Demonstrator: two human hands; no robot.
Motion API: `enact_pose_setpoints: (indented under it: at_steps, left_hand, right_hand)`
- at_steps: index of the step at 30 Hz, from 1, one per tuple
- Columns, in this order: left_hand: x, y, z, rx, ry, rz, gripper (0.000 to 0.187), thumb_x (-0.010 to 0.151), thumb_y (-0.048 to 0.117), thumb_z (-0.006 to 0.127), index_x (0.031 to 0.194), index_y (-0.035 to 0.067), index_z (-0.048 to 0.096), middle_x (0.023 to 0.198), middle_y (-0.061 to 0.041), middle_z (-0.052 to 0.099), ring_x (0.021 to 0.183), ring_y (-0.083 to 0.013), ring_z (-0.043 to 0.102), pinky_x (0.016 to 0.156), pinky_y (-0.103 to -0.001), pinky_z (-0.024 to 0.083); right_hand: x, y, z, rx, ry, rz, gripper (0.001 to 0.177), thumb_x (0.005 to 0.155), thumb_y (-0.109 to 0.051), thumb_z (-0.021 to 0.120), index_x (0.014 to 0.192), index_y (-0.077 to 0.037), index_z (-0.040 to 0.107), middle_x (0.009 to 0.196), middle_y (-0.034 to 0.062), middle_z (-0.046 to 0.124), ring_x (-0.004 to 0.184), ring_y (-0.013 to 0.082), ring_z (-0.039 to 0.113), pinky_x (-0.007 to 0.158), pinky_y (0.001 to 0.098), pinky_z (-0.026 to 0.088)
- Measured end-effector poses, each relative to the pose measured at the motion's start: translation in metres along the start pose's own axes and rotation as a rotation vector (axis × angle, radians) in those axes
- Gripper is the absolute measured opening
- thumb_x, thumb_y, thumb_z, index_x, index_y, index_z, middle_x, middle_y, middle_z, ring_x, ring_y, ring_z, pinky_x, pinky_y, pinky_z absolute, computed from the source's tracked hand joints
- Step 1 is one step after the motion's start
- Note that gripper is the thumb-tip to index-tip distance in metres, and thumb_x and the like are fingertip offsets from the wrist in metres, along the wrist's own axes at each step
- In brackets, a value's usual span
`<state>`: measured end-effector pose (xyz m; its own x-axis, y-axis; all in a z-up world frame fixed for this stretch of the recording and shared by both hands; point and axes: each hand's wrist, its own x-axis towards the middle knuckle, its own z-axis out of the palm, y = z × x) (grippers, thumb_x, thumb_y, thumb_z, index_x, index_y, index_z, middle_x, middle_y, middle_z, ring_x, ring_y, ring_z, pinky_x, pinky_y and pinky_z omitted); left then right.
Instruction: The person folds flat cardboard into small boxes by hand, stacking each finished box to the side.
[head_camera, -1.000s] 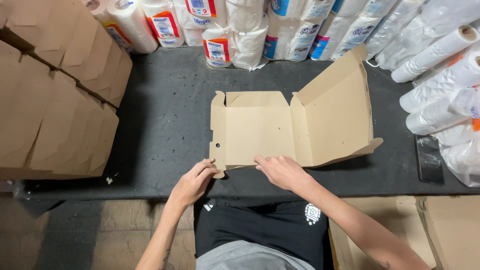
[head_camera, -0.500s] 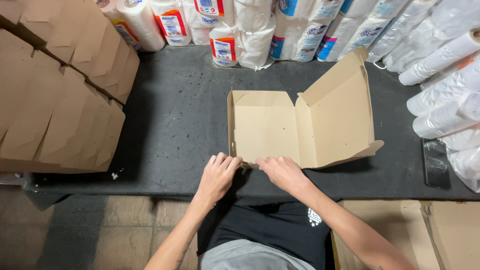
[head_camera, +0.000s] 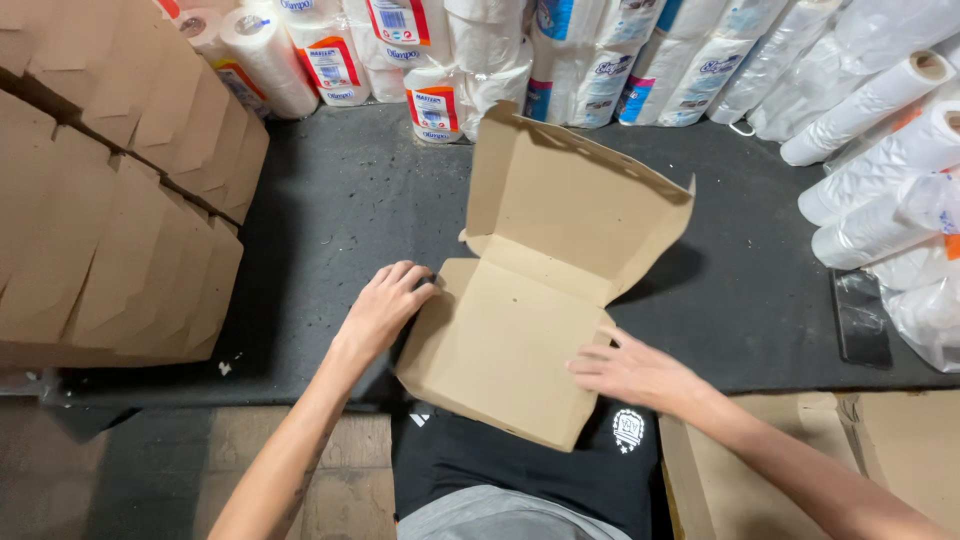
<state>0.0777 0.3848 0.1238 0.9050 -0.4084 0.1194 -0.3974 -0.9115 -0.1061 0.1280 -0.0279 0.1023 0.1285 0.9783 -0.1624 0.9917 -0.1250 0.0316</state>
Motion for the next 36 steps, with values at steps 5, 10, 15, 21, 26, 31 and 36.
enact_pose_setpoints:
  at_steps: [5,10,15,21,26,31,36]
  left_hand:
    - [0.021,0.031,0.018,-0.140,-0.060,0.223,0.029,0.079,0.024,0.084,0.104,0.021,0.071,0.117,-0.001,0.062,0.121,-0.0211,0.056,0.110,-0.036,0.042]
    - [0.063,0.064,0.041,-0.353,0.081,0.441,0.035,0.086,0.051,0.072,0.092,0.017,0.067,0.095,-0.005,0.059,0.099,-0.0246,0.061,0.112,-0.042,0.042]
    - [0.106,0.098,0.054,-0.580,0.174,0.524,0.054,0.088,0.069,0.062,0.082,0.015,0.060,0.082,-0.005,0.055,0.087,-0.0275,0.064,0.112,-0.050,0.044]
    - [0.121,0.116,0.050,-0.586,0.020,0.488,0.064,0.097,0.068,0.046,0.082,0.007,0.058,0.082,-0.011,0.060,0.074,-0.0319,0.059,0.084,-0.042,0.047]
    - [0.119,0.120,0.041,-0.720,-0.189,0.272,0.061,0.096,0.065,0.054,0.086,0.006,0.055,0.089,-0.012,0.059,0.084,-0.0348,0.057,0.084,-0.044,0.048]
    - [0.121,0.126,0.039,-0.656,-0.241,0.231,0.064,0.095,0.067,0.051,0.088,0.004,0.058,0.096,-0.012,0.062,0.094,-0.0334,0.056,0.083,-0.047,0.049]
    - [0.122,0.130,0.044,-0.580,-0.202,0.256,0.065,0.095,0.068,0.052,0.088,0.004,0.060,0.097,-0.015,0.065,0.094,-0.0365,0.057,0.086,-0.049,0.048]
  right_hand:
    - [-0.042,0.058,0.011,-0.225,0.080,0.301,0.020,0.097,-0.024,0.057,0.117,-0.021,0.062,0.125,-0.0016,0.071,0.137,0.0249,0.052,0.127,0.0575,0.025]
    - [-0.033,0.023,-0.044,-0.120,-0.074,0.585,0.030,0.096,-0.009,0.055,0.124,-0.022,0.059,0.145,-0.0025,0.059,0.147,0.0208,0.044,0.131,0.0475,0.023]
    - [-0.032,-0.048,-0.078,0.427,-0.056,0.702,0.035,0.106,-0.046,0.047,0.127,-0.020,0.060,0.116,0.0005,0.068,0.124,0.0210,0.063,0.112,0.0438,0.044]
    - [-0.061,-0.082,-0.046,0.328,0.269,0.826,0.042,0.084,-0.053,0.079,0.101,-0.020,0.059,0.111,-0.0064,0.061,0.098,0.0189,0.057,0.089,0.0330,0.045]
    - [-0.074,-0.094,-0.028,0.290,0.577,1.031,0.013,0.093,-0.028,0.070,0.086,-0.017,0.069,0.121,0.0003,0.069,0.138,0.0243,0.059,0.097,0.0402,0.055]
    - [-0.070,-0.098,-0.025,0.376,0.626,1.124,0.011,0.093,-0.027,0.070,0.087,-0.019,0.069,0.123,-0.0036,0.071,0.141,0.0196,0.058,0.081,0.0385,0.060]
    - [-0.053,-0.093,-0.015,0.202,0.675,1.039,0.014,0.094,-0.024,0.071,0.083,-0.015,0.068,0.116,-0.0007,0.072,0.134,0.0268,0.061,0.099,0.0392,0.054]
